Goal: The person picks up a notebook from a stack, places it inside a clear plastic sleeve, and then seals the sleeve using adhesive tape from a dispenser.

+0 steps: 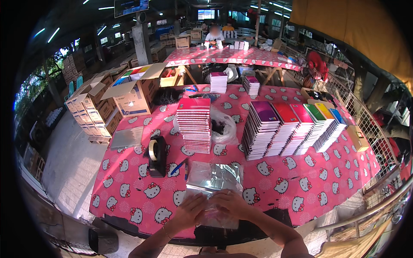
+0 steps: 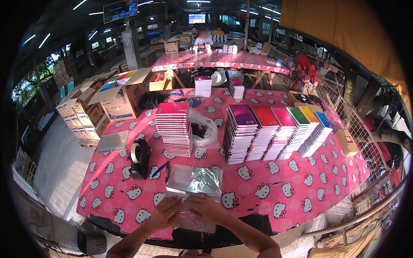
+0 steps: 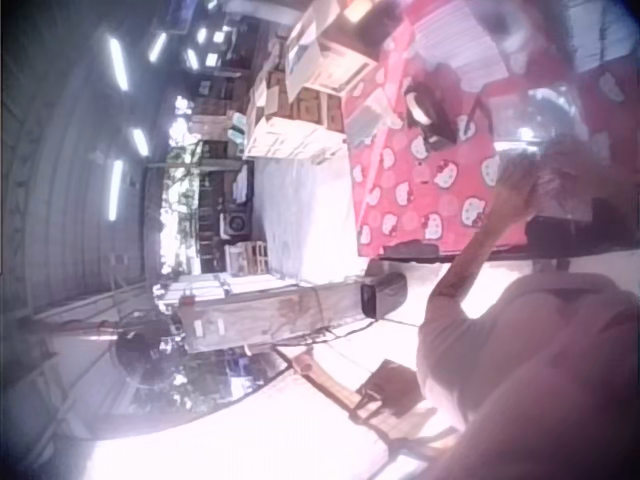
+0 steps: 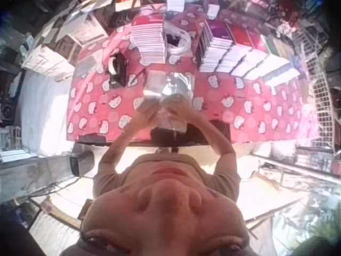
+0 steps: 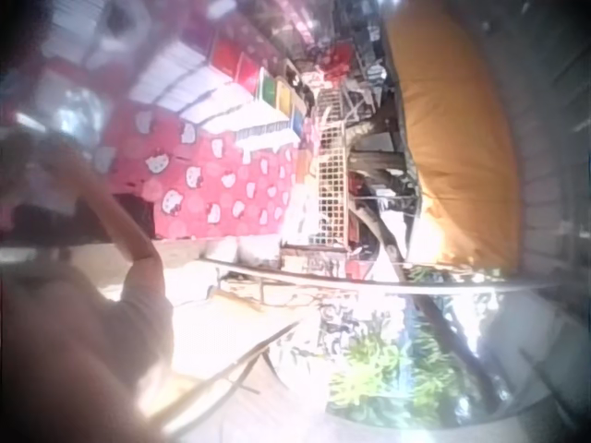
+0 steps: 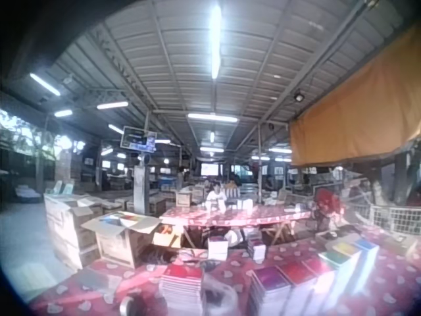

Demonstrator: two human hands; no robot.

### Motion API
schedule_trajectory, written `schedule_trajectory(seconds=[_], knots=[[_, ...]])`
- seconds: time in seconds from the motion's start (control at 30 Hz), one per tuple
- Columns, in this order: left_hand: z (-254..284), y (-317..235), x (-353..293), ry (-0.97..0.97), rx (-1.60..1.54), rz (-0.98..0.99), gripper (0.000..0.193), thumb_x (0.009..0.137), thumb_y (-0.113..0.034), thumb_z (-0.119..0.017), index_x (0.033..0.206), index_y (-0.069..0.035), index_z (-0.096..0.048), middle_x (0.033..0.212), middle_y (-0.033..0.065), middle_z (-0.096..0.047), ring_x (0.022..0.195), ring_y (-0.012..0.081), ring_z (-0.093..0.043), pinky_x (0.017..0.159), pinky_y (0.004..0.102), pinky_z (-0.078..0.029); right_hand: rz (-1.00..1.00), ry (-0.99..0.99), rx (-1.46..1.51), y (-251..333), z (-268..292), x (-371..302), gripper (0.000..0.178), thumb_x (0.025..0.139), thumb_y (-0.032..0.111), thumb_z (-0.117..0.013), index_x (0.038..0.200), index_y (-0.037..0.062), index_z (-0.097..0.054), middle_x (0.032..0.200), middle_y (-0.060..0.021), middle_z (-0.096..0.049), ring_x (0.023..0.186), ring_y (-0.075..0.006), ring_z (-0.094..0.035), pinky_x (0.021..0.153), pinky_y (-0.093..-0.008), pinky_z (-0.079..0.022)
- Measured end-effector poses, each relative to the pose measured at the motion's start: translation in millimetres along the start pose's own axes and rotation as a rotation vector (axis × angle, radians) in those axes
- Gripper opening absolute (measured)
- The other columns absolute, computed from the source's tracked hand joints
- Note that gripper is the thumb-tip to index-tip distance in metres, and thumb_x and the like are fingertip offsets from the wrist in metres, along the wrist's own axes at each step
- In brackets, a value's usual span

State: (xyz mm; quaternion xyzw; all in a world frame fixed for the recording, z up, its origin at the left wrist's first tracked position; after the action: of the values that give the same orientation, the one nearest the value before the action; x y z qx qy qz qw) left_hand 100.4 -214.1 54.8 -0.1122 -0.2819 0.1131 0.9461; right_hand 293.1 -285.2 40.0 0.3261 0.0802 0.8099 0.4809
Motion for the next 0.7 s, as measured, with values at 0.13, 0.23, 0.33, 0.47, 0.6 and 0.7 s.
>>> schedule_trajectory(seconds=[0.13, 0.23, 0.33, 0.47, 0.6, 0.7], knots=[[17.8, -9.5, 20.3, -0.027, -0.181, 0.101, 0.037, 0.080, -0.018, -0.078, 0.115, -0.008, -0.069, 0.107, 0.0141, -0.067, 0.095, 0.0289, -0.064, 0.085, 0.0414, -0.052, -0.145, 0.050, 0.093, 8.2, 5.1, 3.8, 0.043, 0.084, 0.010, -0.072, 0.124, 0.0082, -0.058, 0.116, -0.0088, -0.066, 0.108, -0.0288, -0.064, 0.095, -0.0447, -0.049], [12.0, -1.2, 23.4, -0.009, -0.245, 0.279, 0.023, 0.079, -0.016, -0.076, 0.100, -0.008, -0.072, 0.092, 0.0121, -0.069, 0.084, 0.0292, -0.066, 0.078, 0.0412, -0.054, -0.285, 0.056, 0.224, 2.1, 0.9, 6.9, 0.042, 0.085, 0.007, -0.069, 0.124, 0.0078, -0.054, 0.110, -0.0095, -0.067, 0.103, -0.0292, -0.066, 0.091, -0.0450, -0.050], [0.2, 3.9, 26.9, -0.030, -0.244, 0.441, 0.012, 0.079, -0.016, -0.074, 0.086, -0.008, -0.072, 0.079, 0.0098, -0.069, 0.077, 0.0306, -0.066, 0.074, 0.0422, -0.054, -0.395, -0.007, 0.298, 2.6, -6.4, 5.5, 0.046, 0.085, 0.006, -0.069, 0.128, 0.0078, -0.051, 0.110, -0.0129, -0.066, 0.102, -0.0313, -0.066, 0.090, -0.0448, -0.050], [-5.9, -2.8, 33.8, -0.110, -0.024, 0.415, 0.014, 0.078, -0.019, -0.074, 0.075, -0.006, -0.069, 0.066, 0.0070, -0.066, 0.067, 0.0286, -0.065, 0.059, 0.0407, -0.053, -0.482, -0.100, 0.209, 17.1, -0.4, 16.6, 0.046, 0.084, 0.013, -0.077, 0.124, 0.0053, -0.056, 0.118, -0.0161, -0.062, 0.103, -0.0338, -0.065, 0.090, -0.0430, -0.052], [-5.3, -11.5, 34.1, -0.033, 0.140, 0.408, 0.021, 0.078, -0.019, -0.073, 0.091, -0.004, -0.068, 0.084, 0.0126, -0.070, 0.078, 0.0301, -0.066, 0.068, 0.0408, -0.055, -0.406, -0.159, 0.134, 5.1, 10.3, 20.1, 0.048, 0.082, 0.011, -0.079, 0.124, 0.0045, -0.057, 0.121, -0.0149, -0.060, 0.109, -0.0273, -0.064, 0.094, -0.0385, -0.051], [-4.4, -7.3, 39.5, 0.022, 0.044, 0.506, 0.036, 0.079, -0.020, -0.076, 0.109, -0.002, -0.066, 0.101, 0.0169, -0.069, 0.093, 0.0314, -0.067, 0.081, 0.0416, -0.055, -0.550, -0.153, 0.543, -26.6, -13.2, 1.0, 0.048, 0.081, 0.011, -0.079, 0.123, 0.0054, -0.058, 0.120, -0.0112, -0.061, 0.110, -0.0228, -0.062, 0.096, -0.0366, -0.050]])
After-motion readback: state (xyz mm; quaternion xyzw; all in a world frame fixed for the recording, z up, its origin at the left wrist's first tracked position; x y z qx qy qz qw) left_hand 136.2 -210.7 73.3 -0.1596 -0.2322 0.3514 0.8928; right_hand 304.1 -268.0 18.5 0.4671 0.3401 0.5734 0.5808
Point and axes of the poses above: each hand's wrist, its own x-axis towards the middle knuckle, its own z-axis out of the back of the hand, y = z × x, the point moved 4 cm from there along x, towards the middle knuckle
